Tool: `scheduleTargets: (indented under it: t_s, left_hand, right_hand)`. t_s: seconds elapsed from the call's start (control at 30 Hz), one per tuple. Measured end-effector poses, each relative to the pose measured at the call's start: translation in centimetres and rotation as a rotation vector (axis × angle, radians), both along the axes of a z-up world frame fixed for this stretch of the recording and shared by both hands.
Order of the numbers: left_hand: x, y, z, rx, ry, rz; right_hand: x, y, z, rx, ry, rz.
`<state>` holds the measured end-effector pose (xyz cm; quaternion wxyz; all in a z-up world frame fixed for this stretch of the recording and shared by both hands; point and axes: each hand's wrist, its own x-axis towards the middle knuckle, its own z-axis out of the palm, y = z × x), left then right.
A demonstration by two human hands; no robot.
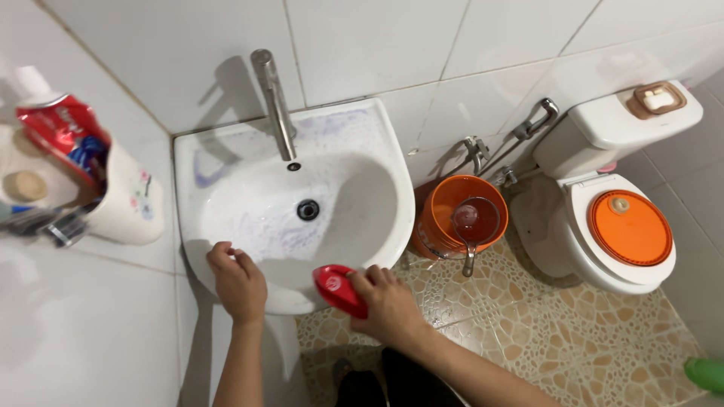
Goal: The person fills a metal pot with water from a tap and pours it into a sink. They then use a red scrubbing brush to clean the sink basin and faucet, repeatedly rinsing the brush in an orange bucket and scrubbing the sink surface.
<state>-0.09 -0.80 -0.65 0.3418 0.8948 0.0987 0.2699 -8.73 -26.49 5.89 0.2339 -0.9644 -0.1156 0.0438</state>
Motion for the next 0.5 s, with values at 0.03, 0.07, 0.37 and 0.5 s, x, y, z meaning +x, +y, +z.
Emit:
scheduleTargets:
  t_s: [0.03,0.07,0.37,0.5]
  left_hand:
    - [0.0,-0.1,0.1,-0.012,0.006,-0.004]
    - [0.1,-0.2,0.1,-0.025,0.013,-0.007]
    - [0.6,-0.3,-0.2,0.007,0.002,0.006]
    - [0.7,-0.4,-0.2,0.032,-0.005,0.020]
  right_hand:
    - [0.6,-1.1,-0.2,-0.004,0.061,-0.043]
    - [1.3,-2.4,-0.4,-0.008,0.122,-0.087]
    - [15.7,-13.6,-0.3,0.067,0.060,-0.336]
    - [23.7,-14.9,0.3,0.046,0.116,-0.380]
